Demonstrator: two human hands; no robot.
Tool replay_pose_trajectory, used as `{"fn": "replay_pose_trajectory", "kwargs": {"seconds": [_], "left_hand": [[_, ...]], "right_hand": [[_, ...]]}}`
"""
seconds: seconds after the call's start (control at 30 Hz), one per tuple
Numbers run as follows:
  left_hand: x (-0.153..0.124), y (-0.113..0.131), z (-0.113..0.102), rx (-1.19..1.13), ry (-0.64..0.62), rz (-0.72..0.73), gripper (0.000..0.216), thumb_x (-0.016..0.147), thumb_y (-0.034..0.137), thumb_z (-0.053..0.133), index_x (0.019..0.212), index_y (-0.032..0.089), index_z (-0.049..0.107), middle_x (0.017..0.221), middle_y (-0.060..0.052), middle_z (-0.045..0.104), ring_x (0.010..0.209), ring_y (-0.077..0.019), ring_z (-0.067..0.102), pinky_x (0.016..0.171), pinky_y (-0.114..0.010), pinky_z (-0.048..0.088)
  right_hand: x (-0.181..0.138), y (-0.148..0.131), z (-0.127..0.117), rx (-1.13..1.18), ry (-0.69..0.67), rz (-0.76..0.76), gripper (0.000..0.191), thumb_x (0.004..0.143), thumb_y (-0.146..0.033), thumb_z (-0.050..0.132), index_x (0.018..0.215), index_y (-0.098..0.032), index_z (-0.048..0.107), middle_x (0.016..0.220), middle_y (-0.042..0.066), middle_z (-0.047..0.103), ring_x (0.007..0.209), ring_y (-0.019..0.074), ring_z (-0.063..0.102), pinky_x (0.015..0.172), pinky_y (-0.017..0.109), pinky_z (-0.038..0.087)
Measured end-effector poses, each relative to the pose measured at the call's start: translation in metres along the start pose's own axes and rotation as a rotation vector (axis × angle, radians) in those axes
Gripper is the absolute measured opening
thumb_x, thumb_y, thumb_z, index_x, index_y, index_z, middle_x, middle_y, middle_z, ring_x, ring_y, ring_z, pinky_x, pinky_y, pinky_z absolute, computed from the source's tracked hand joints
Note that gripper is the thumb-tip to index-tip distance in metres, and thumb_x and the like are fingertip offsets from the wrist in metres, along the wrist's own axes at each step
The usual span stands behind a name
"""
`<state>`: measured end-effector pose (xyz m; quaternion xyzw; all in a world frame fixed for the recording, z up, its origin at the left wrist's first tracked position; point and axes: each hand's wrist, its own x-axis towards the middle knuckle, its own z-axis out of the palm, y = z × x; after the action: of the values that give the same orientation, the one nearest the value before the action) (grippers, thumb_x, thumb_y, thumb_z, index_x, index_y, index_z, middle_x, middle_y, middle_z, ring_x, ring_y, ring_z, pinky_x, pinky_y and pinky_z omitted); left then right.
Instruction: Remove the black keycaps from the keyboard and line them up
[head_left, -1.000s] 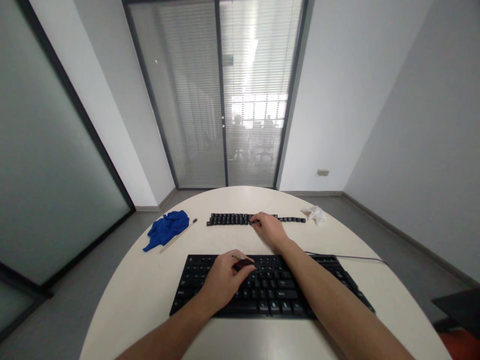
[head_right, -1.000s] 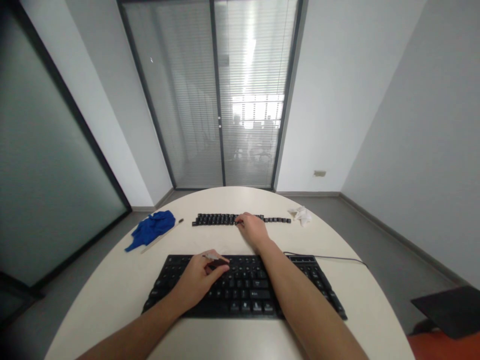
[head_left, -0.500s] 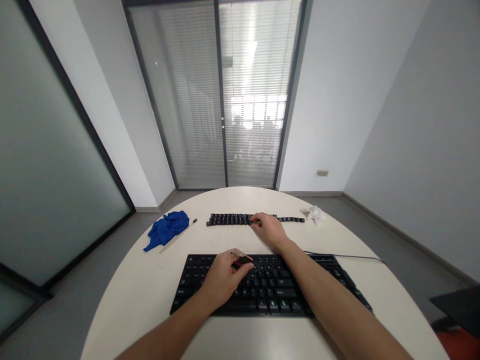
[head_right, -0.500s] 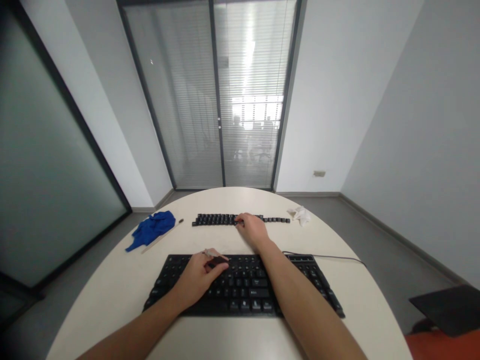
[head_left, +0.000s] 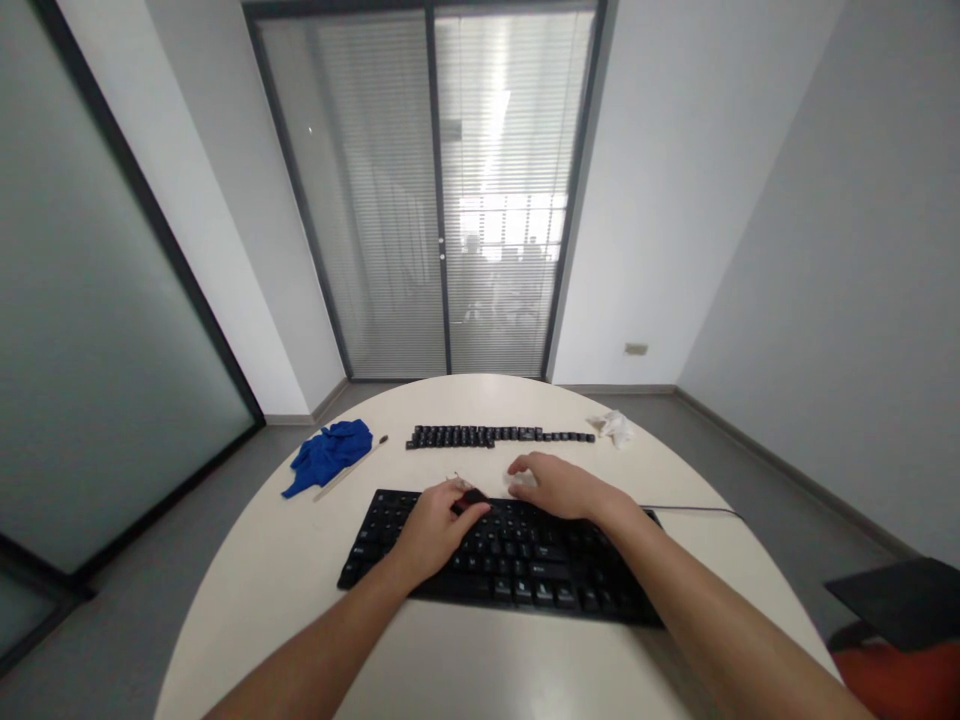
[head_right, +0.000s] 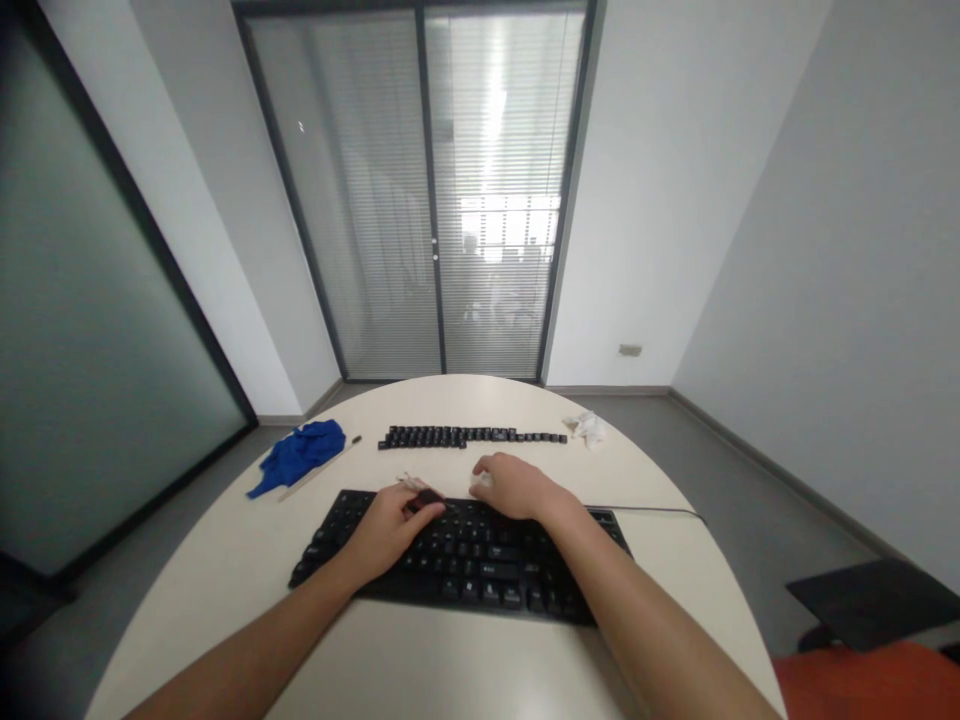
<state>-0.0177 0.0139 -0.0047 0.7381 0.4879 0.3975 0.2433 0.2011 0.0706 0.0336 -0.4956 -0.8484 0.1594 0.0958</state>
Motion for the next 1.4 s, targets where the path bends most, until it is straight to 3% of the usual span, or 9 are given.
{"fn": "replay_pose_trajectory", "kwargs": {"seconds": [0.1,0.33,0.67,0.87,1.07,1.3,1.4], "left_hand": [[0.000,-0.001,0.001,0.019,-0.001,-0.001,0.024,0.088,0.036,0.061,0.078,0.016,0.069,0.077,-0.004,0.069,0.073,-0.0194,0.062,0.068,-0.028,0.045],[0.000,0.003,0.006,0.105,-0.087,0.013,0.028,0.090,0.039,0.057,0.074,0.017,0.062,0.072,-0.002,0.064,0.066,-0.0178,0.057,0.062,-0.027,0.040],[0.005,0.023,0.016,0.341,-0.193,0.251,0.017,0.094,0.029,0.050,0.085,0.019,0.060,0.085,-0.004,0.063,0.077,-0.0196,0.058,0.067,-0.027,0.039],[0.004,0.012,0.018,0.176,-0.117,0.104,0.021,0.092,0.031,0.051,0.077,0.018,0.055,0.074,-0.003,0.059,0.068,-0.0174,0.056,0.063,-0.027,0.041],[0.010,0.009,0.019,0.006,-0.121,-0.029,0.022,0.089,0.033,0.056,0.074,0.017,0.057,0.069,-0.001,0.061,0.062,-0.0157,0.057,0.057,-0.025,0.042],[0.015,-0.002,0.021,-0.376,-0.135,-0.180,0.020,0.087,0.035,0.060,0.082,0.016,0.056,0.071,-0.001,0.064,0.071,-0.0183,0.069,0.062,-0.025,0.051],[0.015,-0.001,0.021,-0.428,-0.113,-0.196,0.020,0.086,0.035,0.061,0.082,0.015,0.058,0.072,-0.001,0.065,0.072,-0.0180,0.069,0.063,-0.025,0.052]], "right_hand": [[-0.029,-0.003,0.005,0.061,-0.144,-0.077,0.045,0.089,-0.045,0.052,0.124,-0.018,0.061,0.123,0.014,0.062,0.112,0.0284,0.057,0.099,0.040,0.043],[-0.043,0.006,0.027,0.076,-0.100,-0.075,0.048,0.097,-0.049,0.036,0.138,-0.027,0.047,0.146,0.010,0.042,0.135,0.0291,0.035,0.111,0.052,0.026],[-0.036,0.015,0.035,0.048,0.034,-0.106,0.041,0.097,-0.046,0.041,0.132,-0.029,0.053,0.142,0.010,0.047,0.134,0.0274,0.039,0.110,0.052,0.027],[-0.040,0.007,0.033,0.052,0.210,-0.226,0.030,0.095,-0.034,0.051,0.121,-0.027,0.062,0.127,0.008,0.060,0.121,0.0233,0.050,0.109,0.048,0.029],[-0.035,-0.002,0.033,0.139,0.220,-0.331,0.025,0.090,-0.015,0.052,0.103,-0.024,0.071,0.108,0.005,0.068,0.103,0.0200,0.059,0.097,0.038,0.042],[-0.033,-0.001,0.032,0.177,0.212,-0.329,0.019,0.086,-0.021,0.060,0.100,-0.024,0.072,0.107,0.005,0.068,0.102,0.0208,0.060,0.096,0.038,0.043],[-0.034,-0.002,0.030,0.190,0.213,-0.337,0.018,0.083,-0.026,0.066,0.100,-0.024,0.070,0.107,0.005,0.068,0.101,0.0215,0.060,0.095,0.038,0.043]]}}
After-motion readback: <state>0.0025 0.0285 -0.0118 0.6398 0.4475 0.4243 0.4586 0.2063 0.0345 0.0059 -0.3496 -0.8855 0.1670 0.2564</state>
